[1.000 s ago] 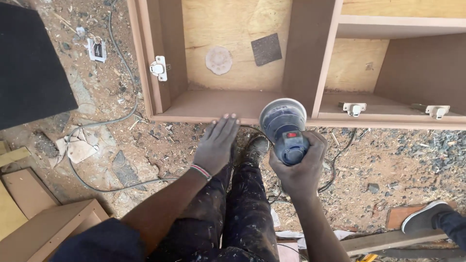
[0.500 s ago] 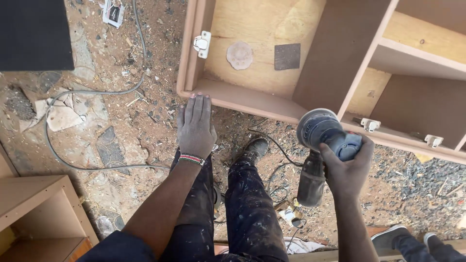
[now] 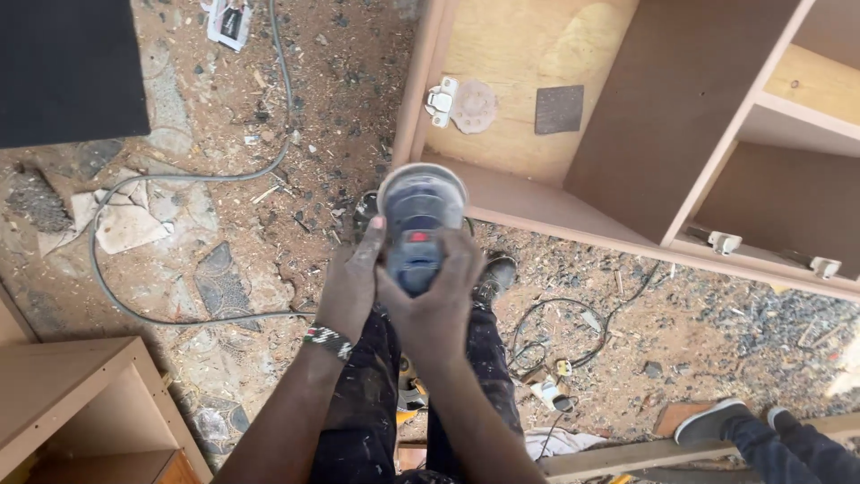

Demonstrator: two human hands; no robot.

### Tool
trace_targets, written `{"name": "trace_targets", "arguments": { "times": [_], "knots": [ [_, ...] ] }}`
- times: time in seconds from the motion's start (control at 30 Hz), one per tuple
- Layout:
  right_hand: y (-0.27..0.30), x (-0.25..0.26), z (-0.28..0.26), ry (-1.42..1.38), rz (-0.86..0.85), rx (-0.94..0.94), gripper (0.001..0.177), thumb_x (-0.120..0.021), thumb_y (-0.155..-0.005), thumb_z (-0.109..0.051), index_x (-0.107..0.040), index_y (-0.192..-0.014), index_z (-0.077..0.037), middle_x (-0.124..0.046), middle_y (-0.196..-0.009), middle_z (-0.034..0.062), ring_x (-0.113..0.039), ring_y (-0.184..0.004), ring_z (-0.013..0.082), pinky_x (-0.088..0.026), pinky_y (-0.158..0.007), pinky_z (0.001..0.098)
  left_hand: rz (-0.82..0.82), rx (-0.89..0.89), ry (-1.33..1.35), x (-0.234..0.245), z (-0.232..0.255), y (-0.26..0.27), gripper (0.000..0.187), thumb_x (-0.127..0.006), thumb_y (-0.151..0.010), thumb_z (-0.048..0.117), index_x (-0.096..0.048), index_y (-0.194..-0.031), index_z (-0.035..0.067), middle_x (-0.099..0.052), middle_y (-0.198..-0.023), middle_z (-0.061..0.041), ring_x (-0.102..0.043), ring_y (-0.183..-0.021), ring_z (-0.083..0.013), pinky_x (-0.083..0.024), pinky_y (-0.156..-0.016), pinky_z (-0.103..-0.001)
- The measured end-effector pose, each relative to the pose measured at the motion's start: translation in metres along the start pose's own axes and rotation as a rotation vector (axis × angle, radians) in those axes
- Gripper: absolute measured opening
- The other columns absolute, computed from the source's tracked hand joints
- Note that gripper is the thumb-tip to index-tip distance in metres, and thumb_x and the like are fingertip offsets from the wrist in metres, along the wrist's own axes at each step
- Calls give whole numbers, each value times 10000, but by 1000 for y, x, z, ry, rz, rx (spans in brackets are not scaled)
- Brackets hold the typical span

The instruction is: Sanding the interior and edges of a wooden cabinet using an orbital sander

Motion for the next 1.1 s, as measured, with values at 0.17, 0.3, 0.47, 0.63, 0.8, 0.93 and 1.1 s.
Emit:
{"name": "trace_targets", "arguments": {
  "times": [0.17,0.3,0.47,0.63,0.8,0.93,1.1],
  "knots": [
    [32,-20,35,91,103,36,882,-1073,-784,-229,-594,-1511,-89,-527,-1605,218,-646,-1493,530,-700,-1058,667,-202,221,659,-36,-7,-15,456,-922,-1043,398,-842,-1286,21,-874,-1095,-253,-893,-939,-362,-751,-794,-531],
    [57,21,102,121,117,119,857,-1038,-785,-74,-549,-1489,-36,-523,-1551,258,-571,-1514,550,-667,-1107,670,-408,215,402,-104,-36,-31,424,-993,-975,319,-904,-1300,63,-886,-1244,-144,-857,-1121,-267,-714,-978,-414],
    [65,144,204,154,131,154,973,-1080,-769,-106,-516,-1551,26,-519,-1529,282,-572,-1486,566,-506,-1244,698,-433,232,177,-253,-49,4,798,-1124,-752,441,-856,-1373,16,-837,-1306,-183,-775,-1297,-315,-634,-1122,-465],
    [46,215,231,283,44,191,1108,-1100,-805,-176,-442,-1678,0,-552,-1588,249,-541,-1470,425,-524,-1234,558,-519,283,319,-315,-67,4,523,-1008,-801,303,-899,-1257,71,-900,-1123,-92,-840,-940,-192,-694,-902,-314],
    [20,195,175,173,-260,-423,1119,-1026,-768,-33,-428,-1712,24,-345,-1696,232,-562,-1515,391,-723,-1155,544,-456,420,447,-265,-36,28,608,-932,-899,418,-785,-1396,100,-863,-1167,-45,-815,-1006,-236,-666,-1002,-327],
    [5,136,130,227,-430,-329,1140,-1110,-751,-153,-519,-1724,-75,-308,-1784,158,-717,-1396,400,-784,-1058,475,-457,279,728,-197,-48,3,403,-876,-996,314,-829,-1326,87,-895,-1154,-122,-852,-934,-252,-710,-909,-385],
    [3,49,87,446,-609,-29,1015,-1032,-821,-471,-577,-1696,-230,-343,-1867,97,-634,-1550,441,-708,-943,697,-192,235,808,-89,-46,-18,306,-830,-1051,251,-868,-1332,135,-895,-1288,-138,-848,-1083,-284,-685,-1010,-420]
  ]
}}
Point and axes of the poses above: each hand's wrist, its own y-axis away from the middle knuckle, its own x-axis out of the back of the hand, z = x × y, the point moved 3 cm from there along -y, towards the middle knuckle
